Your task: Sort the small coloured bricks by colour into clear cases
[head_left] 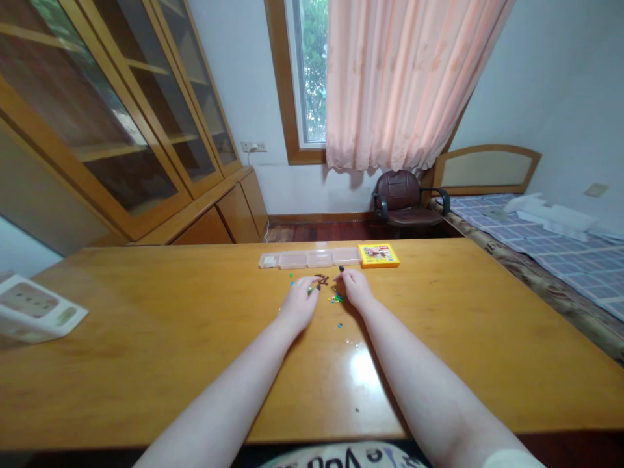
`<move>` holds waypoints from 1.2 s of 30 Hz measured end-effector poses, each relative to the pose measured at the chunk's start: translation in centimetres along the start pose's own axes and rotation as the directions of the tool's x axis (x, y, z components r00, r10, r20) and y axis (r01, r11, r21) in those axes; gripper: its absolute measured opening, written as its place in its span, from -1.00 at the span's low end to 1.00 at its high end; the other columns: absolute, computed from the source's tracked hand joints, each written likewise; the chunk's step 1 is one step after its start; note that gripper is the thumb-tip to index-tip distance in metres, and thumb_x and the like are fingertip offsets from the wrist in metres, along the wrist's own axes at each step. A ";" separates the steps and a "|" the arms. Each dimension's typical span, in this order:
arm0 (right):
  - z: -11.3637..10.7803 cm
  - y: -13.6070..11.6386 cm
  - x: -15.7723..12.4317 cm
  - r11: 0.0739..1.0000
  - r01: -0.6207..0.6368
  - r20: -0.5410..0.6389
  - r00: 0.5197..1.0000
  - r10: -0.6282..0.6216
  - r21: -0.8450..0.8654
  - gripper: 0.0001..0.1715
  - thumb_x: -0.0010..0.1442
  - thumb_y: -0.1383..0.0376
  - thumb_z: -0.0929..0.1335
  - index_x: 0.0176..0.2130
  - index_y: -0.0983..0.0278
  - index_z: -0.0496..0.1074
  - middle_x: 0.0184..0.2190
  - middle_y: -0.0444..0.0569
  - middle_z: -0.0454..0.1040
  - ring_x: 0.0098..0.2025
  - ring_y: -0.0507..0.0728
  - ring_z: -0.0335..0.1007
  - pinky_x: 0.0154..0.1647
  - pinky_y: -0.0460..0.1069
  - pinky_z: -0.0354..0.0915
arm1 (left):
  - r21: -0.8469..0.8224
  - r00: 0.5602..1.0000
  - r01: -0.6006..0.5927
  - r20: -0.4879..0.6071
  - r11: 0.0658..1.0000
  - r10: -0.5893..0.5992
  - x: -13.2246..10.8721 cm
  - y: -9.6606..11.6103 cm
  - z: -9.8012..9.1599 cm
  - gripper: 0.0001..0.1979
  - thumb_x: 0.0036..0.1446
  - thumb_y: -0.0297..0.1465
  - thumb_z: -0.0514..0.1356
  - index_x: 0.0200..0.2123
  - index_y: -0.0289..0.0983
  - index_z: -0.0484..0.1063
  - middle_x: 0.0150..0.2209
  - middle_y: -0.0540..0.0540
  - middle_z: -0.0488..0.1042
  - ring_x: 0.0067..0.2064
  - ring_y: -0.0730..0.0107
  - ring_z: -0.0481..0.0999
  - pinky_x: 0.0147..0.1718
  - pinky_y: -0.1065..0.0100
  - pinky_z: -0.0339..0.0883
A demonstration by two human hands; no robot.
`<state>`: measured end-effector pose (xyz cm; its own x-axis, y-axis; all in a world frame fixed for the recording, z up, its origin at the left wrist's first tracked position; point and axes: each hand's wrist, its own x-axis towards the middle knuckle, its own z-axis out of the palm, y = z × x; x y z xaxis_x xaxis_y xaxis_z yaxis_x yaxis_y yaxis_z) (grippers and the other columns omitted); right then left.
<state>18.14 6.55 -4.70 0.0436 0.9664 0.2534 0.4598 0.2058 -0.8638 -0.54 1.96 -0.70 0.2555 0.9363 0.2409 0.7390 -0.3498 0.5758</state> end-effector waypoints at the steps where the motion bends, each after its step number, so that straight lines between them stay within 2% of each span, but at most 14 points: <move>1: 0.0 0.1 0.0 1.000 0.000 -0.008 1.000 0.000 0.011 -0.55 0.17 0.22 0.15 -0.48 0.31 0.52 -0.42 0.02 0.54 -0.31 0.13 0.43 -0.23 -0.04 0.24 | 0.084 0.994 -0.076 0.085 0.994 0.069 -0.9 1.1 0.7 -0.57 0.15 -0.36 0.00 0.07 -0.33 0.32 0.14 -0.21 0.32 0.19 0.17 0.26 0.21 0.13 0.09; 4: -0.1 0.4 0.1 0.999 -0.010 -0.030 0.999 0.011 0.034 -0.54 0.17 0.22 0.14 -0.47 0.31 0.51 -0.43 0.02 0.54 -0.32 0.11 0.42 -0.24 -0.04 0.24 | 0.271 0.961 -0.207 0.238 0.940 0.143 -3.3 3.0 2.8 -0.44 0.14 -0.28 0.06 0.19 -0.35 0.17 0.26 -0.27 0.14 0.28 0.05 0.09 0.26 0.01 -0.08; 7: -0.1 0.4 0.1 1.000 -0.008 -0.021 1.000 0.009 0.023 -0.54 0.18 0.20 0.15 -0.47 0.31 0.52 -0.42 0.02 0.53 -0.31 0.12 0.42 -0.24 -0.04 0.24 | 0.357 0.952 -0.210 0.285 0.910 0.107 -3.9 2.7 3.5 -0.36 0.15 -0.19 0.07 0.24 -0.38 0.09 0.29 -0.33 0.03 0.31 -0.02 0.00 0.25 -0.06 -0.12; 12: 0.0 -0.4 -0.2 0.995 0.101 0.076 0.992 -0.099 -0.020 -0.56 0.20 0.22 0.17 -0.47 0.31 0.52 -0.45 0.00 0.52 -0.33 0.11 0.40 -0.25 -0.05 0.22 | 0.485 0.943 -0.113 0.327 0.867 -0.060 -2.1 0.6 2.0 -0.30 0.18 -0.13 0.01 0.27 -0.43 0.01 0.32 -0.35 -0.09 0.34 -0.04 -0.12 0.25 -0.10 -0.20; 16: -0.1 -1.4 -0.8 0.977 0.207 0.267 0.940 -0.214 0.054 -0.61 0.19 0.30 0.18 -0.47 0.31 0.52 -0.47 -0.04 0.52 -0.34 0.07 0.39 -0.23 -0.08 0.22 | 0.534 0.921 -0.090 0.365 0.841 -0.133 -2.0 0.2 1.1 -0.30 0.20 -0.09 -0.04 0.29 -0.40 -0.01 0.33 -0.29 -0.09 0.34 0.04 -0.14 0.27 -0.05 -0.23; 19: -0.2 -1.9 -1.1 0.974 0.223 0.381 0.899 -0.217 0.029 -0.62 0.18 0.33 0.19 -0.47 0.32 0.53 -0.47 -0.05 0.53 -0.34 0.06 0.39 -0.24 -0.09 0.21 | 0.605 0.922 -0.005 0.311 0.796 -0.231 -2.4 0.5 0.9 -0.26 0.19 -0.08 -0.03 0.29 -0.46 -0.03 0.33 -0.33 -0.14 0.35 0.01 -0.16 0.26 -0.07 -0.26; 21: -0.2 -2.0 -1.1 0.973 0.225 0.393 0.900 -0.190 -0.045 -0.59 0.20 0.30 0.20 -0.51 0.32 0.52 -0.49 -0.05 0.52 -0.37 0.06 0.39 -0.28 -0.10 0.20 | 0.623 0.925 0.028 0.280 0.782 -0.256 -2.7 0.8 0.7 -0.23 0.19 -0.09 -0.01 0.29 -0.50 -0.05 0.33 -0.36 -0.16 0.35 -0.01 -0.18 0.27 -0.06 -0.28; 23: -0.2 -1.9 -1.0 0.970 0.207 0.362 0.920 -0.149 -0.127 -0.52 0.23 0.25 0.18 -0.57 0.32 0.49 -0.55 -0.05 0.49 -0.44 0.05 0.36 -0.33 -0.10 0.17 | 0.585 0.927 -0.030 0.319 0.811 -0.196 -3.1 1.4 0.6 -0.23 0.18 -0.09 -0.01 0.30 -0.48 -0.07 0.33 -0.33 -0.18 0.35 0.02 -0.21 0.27 -0.03 -0.29; 25: -0.3 -1.8 -0.7 0.967 0.165 0.296 0.949 -0.103 -0.194 -0.44 0.26 0.21 0.16 -0.62 0.31 0.46 -0.61 -0.05 0.46 -0.49 0.05 0.34 -0.36 -0.09 0.15 | 0.478 0.899 -0.180 0.435 0.860 -0.054 -3.8 2.1 0.5 -0.23 0.18 -0.08 -0.01 0.31 -0.42 -0.10 0.35 -0.27 -0.22 0.36 0.07 -0.23 0.28 0.00 -0.31; 26: -0.3 -1.7 -0.6 0.966 0.140 0.250 0.965 -0.084 -0.217 -0.42 0.27 0.19 0.15 -0.63 0.31 0.45 -0.62 -0.04 0.45 -0.50 0.05 0.33 -0.37 -0.09 0.14 | 0.394 0.860 -0.274 0.509 0.877 0.040 -4.2 2.5 0.6 -0.21 0.17 -0.04 -0.02 0.32 -0.39 -0.14 0.35 -0.25 -0.24 0.36 0.09 -0.24 0.28 0.01 -0.31; 28: -0.4 -1.5 -0.4 0.966 0.108 0.160 0.985 -0.071 -0.233 -0.43 0.28 0.19 0.15 -0.62 0.30 0.44 -0.60 -0.03 0.46 -0.47 0.06 0.34 -0.36 -0.08 0.14 | 0.202 0.737 -0.437 0.638 0.877 0.221 -5.0 3.2 0.8 -0.16 0.16 0.03 -0.05 0.33 -0.34 -0.21 0.35 -0.22 -0.26 0.36 0.13 -0.24 0.29 0.03 -0.30; 30: -0.5 -1.4 -0.3 0.971 0.112 0.111 0.990 -0.090 -0.213 -0.46 0.26 0.21 0.15 -0.60 0.30 0.45 -0.56 -0.02 0.48 -0.41 0.08 0.36 -0.33 -0.08 0.15 | 0.094 0.652 -0.496 0.696 0.863 0.299 -5.7 3.7 1.3 -0.16 0.16 0.07 -0.10 0.33 -0.34 -0.22 0.35 -0.21 -0.25 0.36 0.15 -0.23 0.29 0.02 -0.31; 32: -0.6 -1.4 -0.5 0.974 0.153 0.135 0.982 -0.131 -0.169 -0.50 0.24 0.26 0.15 -0.57 0.30 0.48 -0.52 -0.02 0.49 -0.36 0.09 0.37 -0.28 -0.07 0.18 | 0.107 0.651 -0.478 0.709 0.872 0.270 -6.2 3.9 1.8 -0.16 0.17 0.07 -0.14 0.33 -0.37 -0.20 0.35 -0.24 -0.23 0.36 0.13 -0.23 0.29 0.01 -0.33; 36: -0.6 -1.8 -1.0 0.964 0.265 0.352 0.906 -0.235 -0.038 -0.54 0.19 0.35 0.14 -0.50 0.30 0.53 -0.46 -0.04 0.53 -0.33 0.07 0.39 -0.22 -0.08 0.22 | 0.246 0.716 -0.375 0.690 0.894 0.111 -6.6 3.6 2.2 -0.11 0.16 0.08 -0.13 0.32 -0.47 -0.20 0.34 -0.31 -0.29 0.36 0.05 -0.30 0.28 -0.04 -0.34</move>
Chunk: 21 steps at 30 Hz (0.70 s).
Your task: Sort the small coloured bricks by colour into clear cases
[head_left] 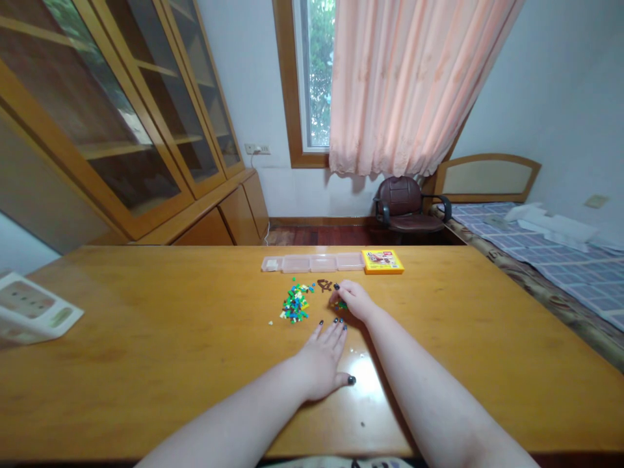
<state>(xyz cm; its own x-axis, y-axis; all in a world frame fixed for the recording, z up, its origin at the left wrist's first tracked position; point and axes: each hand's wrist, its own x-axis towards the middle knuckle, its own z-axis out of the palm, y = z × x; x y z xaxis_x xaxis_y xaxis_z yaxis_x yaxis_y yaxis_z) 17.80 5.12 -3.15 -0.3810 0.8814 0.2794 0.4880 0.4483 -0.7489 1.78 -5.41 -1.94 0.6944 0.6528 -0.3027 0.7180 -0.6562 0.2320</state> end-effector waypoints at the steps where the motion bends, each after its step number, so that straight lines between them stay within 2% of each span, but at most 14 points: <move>1: 0.1 -0.2 -0.1 0.999 0.034 0.051 0.998 -0.035 0.014 -0.54 0.19 0.36 0.13 -0.49 0.30 0.53 -0.45 -0.05 0.54 -0.33 0.07 0.40 -0.20 -0.08 0.22 | 0.006 0.999 0.045 0.007 0.999 -0.045 0.0 -0.1 0.0 -0.10 0.15 0.08 -0.13 0.32 -0.48 -0.19 0.34 -0.33 -0.31 0.36 0.03 -0.31 0.27 -0.06 -0.35; 4: 0.2 -0.5 -0.1 0.998 0.057 0.095 0.994 -0.055 -0.024 -0.51 0.22 0.32 0.13 -0.51 0.30 0.53 -0.47 -0.05 0.54 -0.34 0.06 0.40 -0.20 -0.08 0.20 | 0.024 0.984 0.175 0.027 0.984 -0.176 0.1 -0.7 -0.4 -0.10 0.15 0.07 -0.11 0.31 -0.51 -0.18 0.33 -0.36 -0.31 0.36 0.00 -0.34 0.26 -0.09 -0.37; 6: 0.2 -0.5 0.0 0.994 -0.029 0.048 0.998 0.034 -0.102 -0.47 0.25 0.25 0.14 -0.57 0.30 0.50 -0.53 -0.03 0.51 -0.40 0.06 0.38 -0.27 -0.08 0.19 | 0.027 0.973 0.231 0.007 0.973 -0.231 0.4 -1.4 -0.9 -0.13 0.16 0.04 -0.09 0.32 -0.48 -0.17 0.34 -0.35 -0.30 0.36 0.01 -0.33 0.26 -0.10 -0.37; 9: -0.1 -0.2 0.2 0.956 -0.218 -0.051 0.976 0.212 -0.194 -0.38 0.29 0.14 0.13 -0.62 0.31 0.46 -0.64 -0.03 0.44 -0.52 0.06 0.33 -0.41 -0.08 0.13 | -0.010 0.975 0.209 -0.079 0.978 -0.209 0.9 -2.7 -1.5 -0.18 0.17 -0.02 -0.04 0.32 -0.40 -0.18 0.35 -0.30 -0.29 0.36 0.06 -0.30 0.27 -0.06 -0.35; 11: -0.3 0.0 0.3 0.941 -0.266 -0.113 0.962 0.247 -0.210 -0.36 0.30 0.12 0.13 -0.62 0.31 0.45 -0.65 -0.03 0.43 -0.53 0.05 0.31 -0.43 -0.08 0.10 | -0.060 0.976 0.154 -0.147 0.986 -0.161 1.2 -3.7 -2.0 -0.22 0.18 -0.07 -0.02 0.33 -0.35 -0.19 0.36 -0.25 -0.25 0.36 0.11 -0.25 0.28 0.00 -0.29; 12: -0.4 0.1 0.3 0.944 -0.251 -0.137 0.965 0.225 -0.212 -0.38 0.30 0.13 0.13 -0.61 0.32 0.45 -0.63 -0.03 0.44 -0.51 0.06 0.31 -0.42 -0.08 0.10 | -0.082 0.968 0.140 -0.199 0.987 -0.154 1.2 -4.3 -2.3 -0.26 0.20 -0.11 -0.03 0.33 -0.33 -0.17 0.36 -0.23 -0.22 0.36 0.14 -0.21 0.28 0.03 -0.25; 14: -0.4 0.1 0.2 0.963 -0.157 -0.145 0.981 0.127 -0.221 -0.47 0.29 0.19 0.16 -0.55 0.32 0.48 -0.55 -0.02 0.47 -0.44 0.06 0.33 -0.36 -0.08 0.12 | -0.108 0.920 0.182 -0.332 0.977 -0.208 1.1 -5.2 -3.0 -0.40 0.22 -0.26 -0.03 0.30 -0.28 -0.03 0.33 -0.20 -0.04 0.33 0.17 -0.05 0.26 0.10 -0.13; 16: -0.4 -0.1 0.2 0.974 -0.033 -0.080 0.997 0.015 -0.226 -0.60 0.25 0.27 0.21 -0.46 0.31 0.53 -0.49 -0.03 0.49 -0.38 0.07 0.33 -0.30 -0.07 0.14 | -0.121 0.849 0.282 -0.432 0.952 -0.306 0.8 -6.0 -3.8 -0.53 0.18 -0.42 -0.03 0.17 -0.23 0.24 0.21 -0.16 0.24 0.22 0.18 0.18 0.18 0.15 0.04; 18: -0.3 -0.4 0.1 0.974 0.078 0.009 0.997 -0.077 -0.215 -0.71 0.18 0.36 0.25 -0.39 0.29 0.55 -0.47 -0.05 0.49 -0.35 0.07 0.32 -0.26 -0.07 0.14 | -0.126 0.804 0.355 -0.464 0.926 -0.371 0.5 -6.7 -4.4 -0.61 0.14 -0.48 -0.02 -0.01 -0.20 0.43 0.03 -0.13 0.42 0.08 0.18 0.34 0.09 0.18 0.17; 19: -0.2 -0.6 0.1 0.970 0.120 0.043 0.993 -0.114 -0.212 -0.73 0.15 0.39 0.27 -0.37 0.28 0.56 -0.47 -0.06 0.49 -0.34 0.07 0.31 -0.24 -0.07 0.15 | -0.126 0.797 0.370 -0.466 0.920 -0.384 0.4 -7.0 -4.7 -0.64 0.13 -0.48 -0.01 -0.07 -0.19 0.47 -0.03 -0.12 0.46 0.02 0.19 0.38 0.05 0.19 0.20; 21: 0.0 -1.0 0.1 0.960 0.179 0.094 0.982 -0.162 -0.217 -0.74 0.11 0.42 0.29 -0.35 0.25 0.58 -0.47 -0.08 0.47 -0.34 0.07 0.29 -0.22 -0.06 0.14 | -0.128 0.812 0.360 -0.444 0.924 -0.378 0.3 -7.3 -4.8 -0.67 0.13 -0.47 0.00 -0.13 -0.18 0.50 -0.10 -0.11 0.50 -0.04 0.21 0.42 0.00 0.22 0.24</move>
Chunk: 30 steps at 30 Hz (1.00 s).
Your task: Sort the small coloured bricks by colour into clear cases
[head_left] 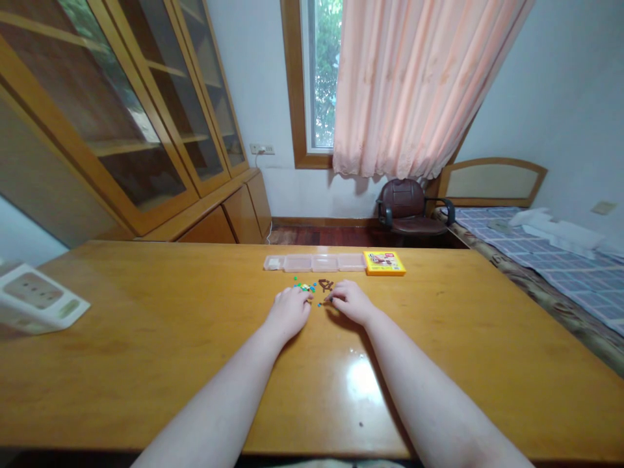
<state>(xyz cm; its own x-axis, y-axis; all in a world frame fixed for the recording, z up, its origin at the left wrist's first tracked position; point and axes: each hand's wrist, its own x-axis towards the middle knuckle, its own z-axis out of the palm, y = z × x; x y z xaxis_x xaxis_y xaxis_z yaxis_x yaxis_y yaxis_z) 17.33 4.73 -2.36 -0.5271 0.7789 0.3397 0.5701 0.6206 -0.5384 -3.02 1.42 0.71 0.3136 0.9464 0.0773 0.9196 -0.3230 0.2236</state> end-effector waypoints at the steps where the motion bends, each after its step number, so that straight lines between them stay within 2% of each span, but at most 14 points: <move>1: 0.0 -0.2 0.0 1.000 0.015 0.020 1.000 -0.015 -0.010 -0.73 0.10 0.43 0.29 -0.33 0.23 0.58 -0.47 -0.08 0.47 -0.33 0.07 0.29 -0.21 -0.05 0.14 | -0.011 1.000 -0.014 0.022 1.000 0.014 0.0 0.0 0.0 -0.67 0.13 -0.46 0.01 -0.14 -0.17 0.50 -0.12 -0.10 0.51 -0.06 0.22 0.43 -0.01 0.24 0.25; 5: 0.0 -0.8 0.0 0.996 0.010 0.092 0.996 -0.002 -0.088 -0.69 0.09 0.41 0.30 -0.26 0.15 0.59 -0.44 -0.09 0.44 -0.30 0.08 0.27 -0.18 -0.03 0.13 | -0.023 0.994 -0.025 0.103 0.999 0.028 -0.2 0.5 0.5 -0.64 0.13 -0.46 0.00 -0.08 -0.13 0.48 -0.13 -0.09 0.52 -0.08 0.26 0.46 -0.04 0.28 0.26; 9: -0.2 -1.2 -0.1 0.982 -0.038 0.120 0.991 0.061 -0.184 -0.68 0.14 0.34 0.28 -0.19 0.10 0.57 -0.39 -0.07 0.43 -0.27 0.10 0.26 -0.17 -0.01 0.10 | 0.044 0.994 -0.028 0.106 0.999 0.023 -0.4 0.9 0.6 -0.58 0.12 -0.47 -0.02 0.01 -0.10 0.42 -0.09 -0.11 0.50 -0.08 0.23 0.46 -0.06 0.25 0.28; 14: -0.4 -1.3 -0.1 0.943 -0.123 0.033 0.990 0.140 -0.309 -0.70 0.18 0.28 0.27 -0.20 0.17 0.57 -0.36 0.00 0.45 -0.24 0.14 0.23 -0.17 0.02 0.07 | 0.108 0.986 -0.042 0.163 0.993 0.024 -0.6 1.1 0.7 -0.54 0.12 -0.46 -0.04 0.06 -0.09 0.39 -0.13 -0.16 0.51 -0.10 0.16 0.48 -0.08 0.19 0.31; 16: -0.4 -1.2 -0.2 0.950 -0.109 0.015 0.993 0.119 -0.292 -0.71 0.16 0.31 0.28 -0.19 0.16 0.57 -0.35 -0.02 0.46 -0.23 0.13 0.24 -0.16 0.01 0.07 | 0.132 0.983 -0.053 0.180 0.990 0.029 -0.7 1.2 0.8 -0.55 0.13 -0.45 -0.04 0.05 -0.10 0.40 -0.16 -0.18 0.52 -0.13 0.14 0.49 -0.10 0.16 0.31; 19: -0.4 -1.3 -0.2 0.973 -0.024 0.082 0.996 0.044 -0.231 -0.71 0.15 0.33 0.29 -0.22 0.12 0.57 -0.37 -0.06 0.44 -0.25 0.10 0.25 -0.16 -0.01 0.07 | 0.156 0.980 -0.057 0.196 0.986 0.025 -0.8 1.6 0.8 -0.56 0.13 -0.44 -0.04 0.04 -0.15 0.40 -0.17 -0.21 0.51 -0.15 0.12 0.49 -0.14 0.15 0.33; 23: -0.4 -1.5 -0.2 0.967 -0.010 0.119 0.992 0.042 -0.256 -0.73 0.18 0.24 0.29 -0.19 0.10 0.56 -0.36 -0.05 0.43 -0.25 0.11 0.24 -0.16 0.00 0.06 | 0.174 0.979 -0.047 0.203 0.984 0.011 -1.0 2.3 0.5 -0.58 0.14 -0.44 -0.05 0.03 -0.24 0.39 -0.18 -0.26 0.51 -0.16 0.09 0.50 -0.16 0.13 0.34; 27: -0.2 -1.3 -0.2 0.941 -0.069 0.079 0.992 0.101 -0.332 -0.69 0.21 0.14 0.29 -0.11 0.12 0.53 -0.29 0.00 0.44 -0.20 0.14 0.24 -0.12 0.03 0.06 | 0.192 0.978 -0.046 0.210 0.980 0.004 -1.4 3.1 0.5 -0.59 0.16 -0.44 -0.07 0.04 -0.33 0.37 -0.19 -0.31 0.50 -0.17 0.06 0.49 -0.16 0.10 0.33; 30: 0.1 -0.8 0.0 0.924 -0.174 0.007 0.982 0.187 -0.340 -0.68 0.21 0.16 0.28 -0.09 0.15 0.51 -0.26 0.02 0.45 -0.15 0.16 0.26 -0.10 0.03 0.07 | 0.173 0.979 -0.046 0.203 0.984 0.010 -1.5 3.3 0.7 -0.60 0.18 -0.43 -0.08 0.01 -0.33 0.39 -0.20 -0.29 0.49 -0.15 0.06 0.48 -0.15 0.10 0.33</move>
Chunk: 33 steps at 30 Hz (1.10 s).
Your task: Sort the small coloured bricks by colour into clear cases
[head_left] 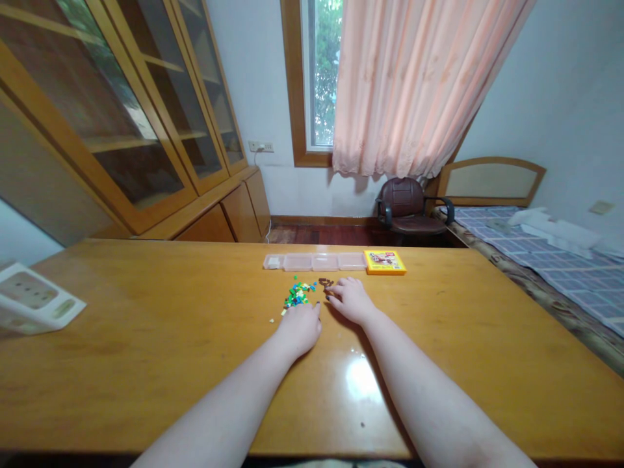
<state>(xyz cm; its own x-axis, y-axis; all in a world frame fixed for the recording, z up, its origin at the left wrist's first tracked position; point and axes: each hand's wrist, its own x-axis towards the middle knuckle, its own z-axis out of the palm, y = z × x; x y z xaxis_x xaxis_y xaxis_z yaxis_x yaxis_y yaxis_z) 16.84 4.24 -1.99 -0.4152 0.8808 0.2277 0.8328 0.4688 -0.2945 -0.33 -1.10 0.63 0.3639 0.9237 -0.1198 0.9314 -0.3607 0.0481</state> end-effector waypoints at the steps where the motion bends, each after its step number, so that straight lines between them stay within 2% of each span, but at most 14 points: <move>1: 0.2 0.2 0.1 0.999 -0.047 -0.022 0.999 0.047 0.011 -0.68 0.22 0.18 0.27 -0.09 0.17 0.51 -0.25 0.02 0.45 -0.14 0.16 0.27 -0.09 0.03 0.08 | -0.011 1.000 -0.001 -0.031 1.000 0.001 0.1 -0.2 0.1 -0.60 0.19 -0.41 -0.08 0.02 -0.31 0.38 -0.17 -0.28 0.48 -0.11 0.06 0.46 -0.12 0.10 0.31; 3: 0.5 0.5 0.4 0.990 -0.135 -0.072 0.988 0.139 0.046 -0.68 0.25 0.22 0.24 -0.11 0.21 0.52 -0.25 0.03 0.47 -0.12 0.16 0.29 -0.08 0.02 0.09 | -0.030 0.991 -0.001 -0.133 1.000 -0.003 0.7 -0.8 0.5 -0.59 0.20 -0.35 -0.05 0.08 -0.29 0.33 -0.04 -0.26 0.43 0.02 0.06 0.38 0.01 0.09 0.24; 5: 0.7 0.9 0.6 0.977 -0.194 -0.116 0.972 0.203 0.084 -0.67 0.26 0.25 0.22 -0.15 0.25 0.53 -0.25 0.04 0.49 -0.13 0.15 0.31 -0.08 0.00 0.11 | -0.042 0.974 -0.001 -0.226 0.999 -0.009 1.5 -1.5 1.0 -0.52 0.21 -0.29 -0.03 0.18 -0.28 0.20 0.16 -0.22 0.28 0.17 0.09 0.23 0.16 0.09 0.07; 7: 0.9 1.2 0.7 0.970 -0.217 -0.148 0.961 0.233 0.112 -0.66 0.27 0.24 0.21 -0.18 0.28 0.53 -0.27 0.05 0.49 -0.16 0.14 0.32 -0.10 -0.02 0.13 | -0.049 0.975 -0.001 -0.222 0.999 -0.010 2.5 -2.1 1.7 -0.45 0.22 -0.25 -0.04 0.25 -0.27 0.08 0.28 -0.17 0.10 0.27 0.13 0.07 0.25 0.07 -0.12; 10: 1.0 1.4 0.8 0.968 -0.214 -0.170 0.957 0.234 0.130 -0.65 0.27 0.22 0.21 -0.24 0.29 0.53 -0.31 0.03 0.50 -0.21 0.12 0.33 -0.15 -0.03 0.15 | -0.042 0.988 -0.002 -0.157 0.999 -0.005 3.6 -2.3 2.5 -0.40 0.23 -0.18 -0.08 0.29 -0.27 -0.03 0.33 -0.17 -0.02 0.33 0.13 -0.06 0.27 -0.02 -0.27; 16: 1.1 1.3 0.7 0.977 -0.156 -0.185 0.966 0.181 0.144 -0.65 0.27 0.23 0.21 -0.30 0.30 0.53 -0.37 0.02 0.50 -0.26 0.11 0.33 -0.20 -0.05 0.14 | -0.034 0.994 -0.007 -0.109 0.999 0.003 3.5 -1.7 2.7 -0.40 0.25 -0.14 -0.14 0.28 -0.28 0.01 0.31 -0.18 0.05 0.34 0.11 -0.10 0.25 -0.15 -0.34; 20: 1.1 1.5 0.6 0.977 -0.158 -0.190 0.964 0.183 0.141 -0.64 0.28 0.23 0.21 -0.32 0.29 0.53 -0.38 0.01 0.50 -0.27 0.11 0.33 -0.21 -0.05 0.13 | -0.014 0.992 -0.065 -0.111 0.998 0.063 2.0 -1.6 2.4 -0.44 0.24 -0.16 -0.09 0.25 -0.24 0.09 0.27 -0.16 0.13 0.33 0.11 -0.04 0.26 -0.12 -0.38; 22: 1.0 1.5 0.6 0.978 -0.164 -0.194 0.963 0.188 0.133 -0.64 0.28 0.23 0.20 -0.33 0.29 0.53 -0.39 0.00 0.50 -0.28 0.11 0.32 -0.24 -0.04 0.13 | -0.017 0.993 -0.080 -0.084 0.997 0.078 1.3 -1.3 2.4 -0.44 0.23 -0.15 -0.06 0.24 -0.25 0.12 0.27 -0.17 0.15 0.31 0.11 0.00 0.27 -0.07 -0.33; 26: 0.8 1.3 0.6 0.980 -0.148 -0.182 0.968 0.171 0.130 -0.64 0.28 0.23 0.20 -0.31 0.30 0.52 -0.38 0.01 0.49 -0.28 0.11 0.31 -0.22 -0.03 0.14 | -0.011 0.995 -0.050 -0.087 0.999 0.049 0.7 -0.7 2.3 -0.36 0.20 -0.11 -0.04 0.26 -0.31 0.08 0.30 -0.22 0.04 0.33 0.08 -0.05 0.27 -0.03 -0.26; 28: 0.6 0.9 0.5 0.985 -0.114 -0.147 0.980 0.132 0.127 -0.65 0.28 0.22 0.21 -0.25 0.28 0.53 -0.33 0.02 0.49 -0.23 0.12 0.30 -0.15 -0.01 0.14 | 0.000 0.992 0.001 -0.126 1.000 -0.001 0.8 -0.7 2.3 -0.34 0.20 -0.12 -0.04 0.28 -0.34 0.04 0.32 -0.25 -0.03 0.33 0.08 -0.08 0.27 -0.02 -0.28; 30: 0.5 0.4 0.3 0.993 -0.052 -0.098 0.993 0.062 0.109 -0.67 0.27 0.19 0.23 -0.13 0.22 0.51 -0.18 0.03 0.48 -0.10 0.15 0.27 -0.02 0.04 0.10 | 0.017 0.986 0.076 -0.151 0.997 -0.073 1.0 -1.0 2.2 -0.33 0.20 -0.13 -0.04 0.28 -0.38 0.01 0.33 -0.28 -0.06 0.34 0.06 -0.10 0.26 -0.06 -0.30; 33: 0.7 -0.4 -0.1 0.999 0.012 -0.024 1.000 -0.011 0.044 -0.57 0.20 0.09 0.30 0.03 0.13 0.42 0.14 0.05 0.27 0.17 0.26 0.07 0.19 0.20 -0.10 | 0.040 0.978 0.171 -0.129 0.984 -0.165 1.0 -1.3 2.2 -0.31 0.19 -0.14 -0.02 0.29 -0.38 -0.01 0.33 -0.30 -0.07 0.34 -0.01 -0.12 0.24 -0.15 -0.28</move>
<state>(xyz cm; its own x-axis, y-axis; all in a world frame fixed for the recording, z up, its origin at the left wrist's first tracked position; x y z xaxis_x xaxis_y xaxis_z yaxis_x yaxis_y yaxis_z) 16.30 4.06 -2.57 -0.4155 0.8735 0.2535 0.8108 0.4820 -0.3319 -1.14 0.00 -1.71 0.2021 0.9794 0.0030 0.9793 -0.2021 -0.0130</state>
